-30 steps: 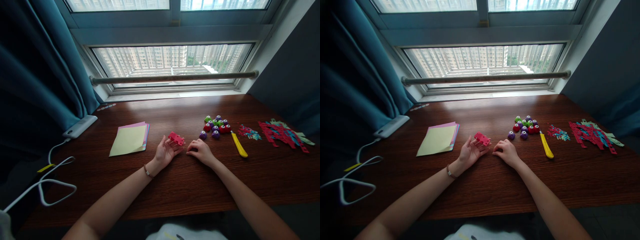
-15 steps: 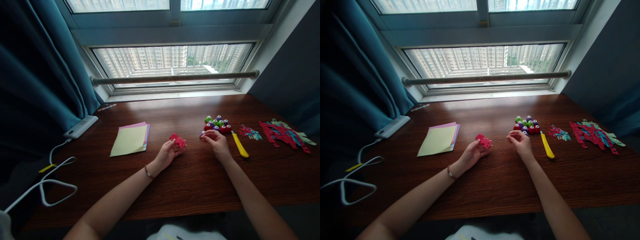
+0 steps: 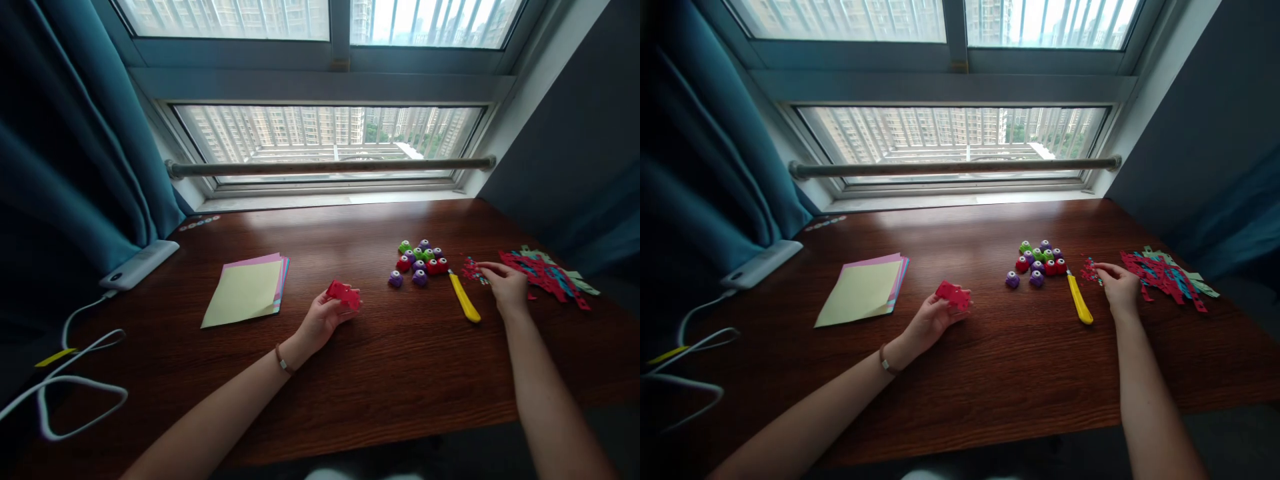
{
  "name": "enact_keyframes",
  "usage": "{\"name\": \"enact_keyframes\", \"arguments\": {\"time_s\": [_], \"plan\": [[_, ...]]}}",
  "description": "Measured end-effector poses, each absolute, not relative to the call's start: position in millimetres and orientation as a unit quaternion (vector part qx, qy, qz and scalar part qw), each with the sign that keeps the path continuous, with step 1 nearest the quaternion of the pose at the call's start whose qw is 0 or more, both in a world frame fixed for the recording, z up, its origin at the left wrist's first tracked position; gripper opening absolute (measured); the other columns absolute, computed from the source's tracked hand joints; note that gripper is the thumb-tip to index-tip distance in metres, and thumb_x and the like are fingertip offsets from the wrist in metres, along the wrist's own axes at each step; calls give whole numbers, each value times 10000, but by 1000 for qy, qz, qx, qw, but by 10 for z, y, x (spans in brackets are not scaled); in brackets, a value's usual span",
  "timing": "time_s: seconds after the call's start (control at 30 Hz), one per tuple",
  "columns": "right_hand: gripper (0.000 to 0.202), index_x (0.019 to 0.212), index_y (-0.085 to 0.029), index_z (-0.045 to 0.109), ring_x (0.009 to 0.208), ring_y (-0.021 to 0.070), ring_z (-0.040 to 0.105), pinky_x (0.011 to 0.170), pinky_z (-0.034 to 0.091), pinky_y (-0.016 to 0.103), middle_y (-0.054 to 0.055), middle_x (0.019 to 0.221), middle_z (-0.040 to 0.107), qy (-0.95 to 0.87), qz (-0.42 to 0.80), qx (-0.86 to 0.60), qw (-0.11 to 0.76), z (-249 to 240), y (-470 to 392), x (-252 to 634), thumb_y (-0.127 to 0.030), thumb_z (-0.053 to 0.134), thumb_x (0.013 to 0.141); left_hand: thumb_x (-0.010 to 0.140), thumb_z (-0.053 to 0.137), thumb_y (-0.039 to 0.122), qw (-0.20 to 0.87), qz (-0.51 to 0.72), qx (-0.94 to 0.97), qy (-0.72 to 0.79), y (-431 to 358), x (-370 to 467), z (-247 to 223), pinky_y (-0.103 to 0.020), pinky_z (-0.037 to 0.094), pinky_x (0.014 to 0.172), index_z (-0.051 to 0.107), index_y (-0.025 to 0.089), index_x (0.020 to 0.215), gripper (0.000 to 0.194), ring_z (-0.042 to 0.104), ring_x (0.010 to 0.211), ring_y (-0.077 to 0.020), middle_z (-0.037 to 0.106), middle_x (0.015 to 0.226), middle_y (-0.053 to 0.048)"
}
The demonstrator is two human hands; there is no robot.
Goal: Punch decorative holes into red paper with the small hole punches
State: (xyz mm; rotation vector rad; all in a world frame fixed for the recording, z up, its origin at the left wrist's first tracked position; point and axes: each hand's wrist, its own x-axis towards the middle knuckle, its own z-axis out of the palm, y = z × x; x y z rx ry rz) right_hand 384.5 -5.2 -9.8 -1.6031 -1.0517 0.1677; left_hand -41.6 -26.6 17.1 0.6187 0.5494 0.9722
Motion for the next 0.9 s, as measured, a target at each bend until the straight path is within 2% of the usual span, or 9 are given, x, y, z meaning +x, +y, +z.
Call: {"name": "enact_keyframes", "arguments": {"time_s": [0.1,0.2,0.3,0.43,0.53,0.7,0.9], "plan": [[261,817,-134,685,771,234,620,765,481,363,86,798,666,-450,83,-703,545,-136,-61,3918,-306,620,632,682,663,192,804,465,276,248,-269,-432,167,-394,453,801,566,163,1036,368,588,907,-240,603,1011,-101],[276,815,-134,688,739,237,616,733,476,361,87,785,667,-461,49,-727,507,-120,-60,3941,-328,608,637,635,707,226,801,468,277,250,-262,-445,159,-360,461,775,613,154,912,302,590,837,-210,602,914,-62],[294,798,-133,689,712,234,612,712,468,353,89,766,666,-463,23,-743,483,-116,-63,3962,-371,606,647,627,713,286,788,472,314,239,-257,-445,156,-302,464,730,620,132,803,251,567,820,-189,578,882,-64],[336,771,-132,686,666,234,599,670,452,350,91,715,659,-456,-8,-768,449,-128,-73,3988,-436,611,648,662,687,366,781,468,349,221,-261,-442,163,-268,461,715,603,121,780,285,546,820,-176,563,824,-70],[361,759,-134,689,650,233,591,676,441,354,97,705,658,-450,-30,-776,440,-135,-83,4004,-468,604,654,673,689,335,787,458,351,219,-269,-443,169,-275,464,718,599,117,800,268,556,828,-183,580,841,-82],[394,786,-122,693,633,229,582,633,437,338,108,715,657,-428,-43,-780,455,-158,-89,4030,-481,586,663,698,665,167,798,439,312,270,-279,-440,159,-286,473,708,599,124,809,136,589,771,-165,609,818,-61],[363,828,-127,685,675,226,579,640,445,335,110,755,651,-446,-58,-763,464,-44,-103,3863,-446,586,685,643,710,146,792,424,309,311,-268,-410,141,-276,480,705,638,94,814,193,610,728,-171,643,794,-81]]}}
